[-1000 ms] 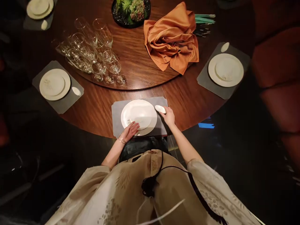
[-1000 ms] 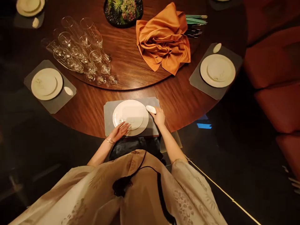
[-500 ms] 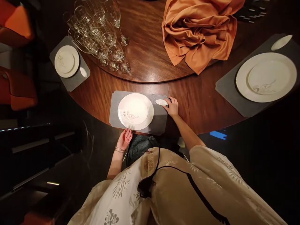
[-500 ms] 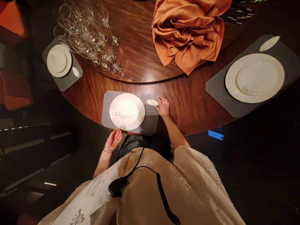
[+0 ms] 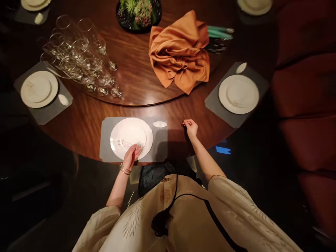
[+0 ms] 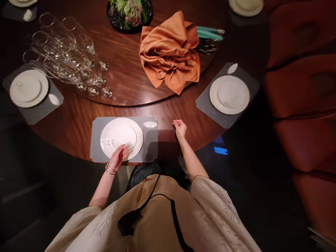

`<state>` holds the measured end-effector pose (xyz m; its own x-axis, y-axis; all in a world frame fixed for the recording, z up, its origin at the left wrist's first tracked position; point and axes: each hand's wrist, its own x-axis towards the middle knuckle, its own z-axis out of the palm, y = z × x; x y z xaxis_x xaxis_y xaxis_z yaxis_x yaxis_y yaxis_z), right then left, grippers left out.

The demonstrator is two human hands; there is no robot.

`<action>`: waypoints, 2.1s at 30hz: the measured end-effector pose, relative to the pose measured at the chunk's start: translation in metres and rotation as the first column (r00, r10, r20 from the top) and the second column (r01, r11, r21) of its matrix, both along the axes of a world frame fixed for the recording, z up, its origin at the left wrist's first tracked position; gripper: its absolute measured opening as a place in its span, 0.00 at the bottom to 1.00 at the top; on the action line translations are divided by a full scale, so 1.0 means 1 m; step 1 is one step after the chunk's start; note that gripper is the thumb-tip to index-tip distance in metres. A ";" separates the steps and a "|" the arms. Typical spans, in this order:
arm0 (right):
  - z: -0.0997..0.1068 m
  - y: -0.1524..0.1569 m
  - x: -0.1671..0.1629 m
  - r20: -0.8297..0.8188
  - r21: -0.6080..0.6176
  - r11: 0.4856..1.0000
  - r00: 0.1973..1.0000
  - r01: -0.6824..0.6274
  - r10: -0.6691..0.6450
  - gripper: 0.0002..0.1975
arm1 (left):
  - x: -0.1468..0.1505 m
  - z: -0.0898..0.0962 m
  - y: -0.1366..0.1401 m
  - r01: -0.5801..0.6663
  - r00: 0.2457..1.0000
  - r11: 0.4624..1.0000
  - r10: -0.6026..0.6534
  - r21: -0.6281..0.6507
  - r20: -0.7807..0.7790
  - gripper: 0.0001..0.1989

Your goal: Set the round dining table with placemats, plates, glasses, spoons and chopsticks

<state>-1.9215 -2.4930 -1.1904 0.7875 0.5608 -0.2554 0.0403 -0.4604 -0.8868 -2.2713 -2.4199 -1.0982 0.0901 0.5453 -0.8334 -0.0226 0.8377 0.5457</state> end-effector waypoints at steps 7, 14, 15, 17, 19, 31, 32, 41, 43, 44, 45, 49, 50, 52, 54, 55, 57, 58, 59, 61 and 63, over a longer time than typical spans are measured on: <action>0.049 0.033 0.193 0.211 -0.123 0.985 0.967 -0.122 0.146 0.23 | 0.143 0.007 0.040 0.500 0.861 0.697 -0.463 0.514 -0.209 0.09; 0.050 0.152 0.328 0.477 -0.448 0.787 0.632 -0.424 0.611 0.25 | 0.335 -0.026 0.086 0.839 0.474 0.464 -0.371 0.283 -0.799 0.35; 0.045 0.163 0.335 0.481 -0.485 0.762 0.597 -0.428 0.642 0.26 | 0.354 -0.031 0.091 0.847 0.423 0.480 -0.354 0.226 -0.834 0.38; 0.037 0.182 0.352 0.496 -0.527 0.745 0.563 -0.409 0.661 0.28 | 0.378 -0.039 0.097 0.854 0.332 0.502 -0.324 0.137 -0.886 0.42; 0.031 0.203 0.375 0.515 -0.549 0.735 0.532 -0.397 0.672 0.32 | 0.388 -0.047 0.098 0.865 0.243 0.497 -0.292 0.071 -0.925 0.45; 0.006 0.353 0.430 0.435 -0.644 0.538 0.318 -0.543 0.842 0.53 | 0.362 -0.061 0.089 0.870 -0.044 0.458 -0.296 -0.182 -0.954 0.51; 0.004 0.354 0.424 0.466 -0.624 0.570 0.331 -0.533 0.820 0.50 | 0.357 -0.061 0.090 0.867 -0.047 0.460 -0.303 -0.189 -0.952 0.52; 0.023 0.349 0.362 0.357 -0.650 0.633 0.566 -0.420 0.743 0.21 | 0.324 -0.051 0.106 0.876 -0.054 0.423 -0.392 -0.232 -0.918 0.55; 0.029 0.346 0.353 0.327 -0.641 0.649 0.619 -0.410 0.714 0.19 | 0.322 -0.046 0.112 0.865 -0.040 0.440 -0.421 -0.243 -0.906 0.55; 0.032 0.343 0.349 0.320 -0.635 0.656 0.634 -0.408 0.704 0.18 | 0.321 -0.044 0.116 0.859 -0.023 0.452 -0.434 -0.240 -0.901 0.54; 0.035 0.341 0.345 0.317 -0.629 0.662 0.643 -0.407 0.697 0.18 | 0.319 -0.042 0.119 0.854 0.000 0.466 -0.447 -0.233 -0.895 0.54; 0.044 0.324 0.338 0.286 -0.620 0.670 0.676 -0.409 0.679 0.16 | 0.313 -0.038 0.120 0.827 0.161 0.547 -0.451 -0.130 -0.878 0.48; 0.046 0.318 0.337 0.277 -0.617 0.671 0.685 -0.411 0.674 0.15 | 0.311 -0.040 0.115 0.821 0.223 0.567 -0.425 -0.066 -0.877 0.46; 0.050 0.306 0.335 0.263 -0.601 0.678 0.696 -0.423 0.668 0.13 | 0.308 -0.045 0.093 0.797 0.368 0.595 -0.342 0.104 -0.865 0.43; 0.055 0.295 0.336 0.254 -0.570 0.692 0.706 -0.443 0.661 0.12 | 0.306 -0.052 0.059 0.748 0.502 0.612 -0.268 0.257 -0.822 0.41; 0.057 0.290 0.337 0.244 -0.553 0.699 0.714 -0.454 0.656 0.12 | 0.304 -0.055 0.037 0.719 0.555 0.623 -0.247 0.308 -0.794 0.41; 0.062 0.283 0.340 0.203 -0.516 0.713 0.741 -0.475 0.640 0.15 | 0.301 -0.059 -0.008 0.663 0.634 0.657 -0.237 0.360 -0.737 0.39; 0.064 0.280 0.342 0.166 -0.496 0.717 0.758 -0.489 0.631 0.14 | 0.299 -0.060 -0.031 0.637 0.666 0.676 -0.242 0.370 -0.705 0.37; 0.067 0.277 0.344 0.113 -0.471 0.718 0.773 -0.512 0.625 0.12 | 0.297 -0.060 -0.052 0.608 0.699 0.700 -0.248 0.375 -0.671 0.36; 0.072 0.267 0.346 -0.020 -0.394 0.719 0.788 -0.572 0.616 0.04 | 0.294 -0.056 -0.088 0.539 0.766 0.755 -0.256 0.373 -0.590 0.33; 0.076 0.248 0.343 -0.156 -0.290 0.721 0.775 -0.629 0.613 0.06 | 0.296 -0.049 -0.112 0.459 0.833 0.810 -0.249 0.365 -0.495 0.32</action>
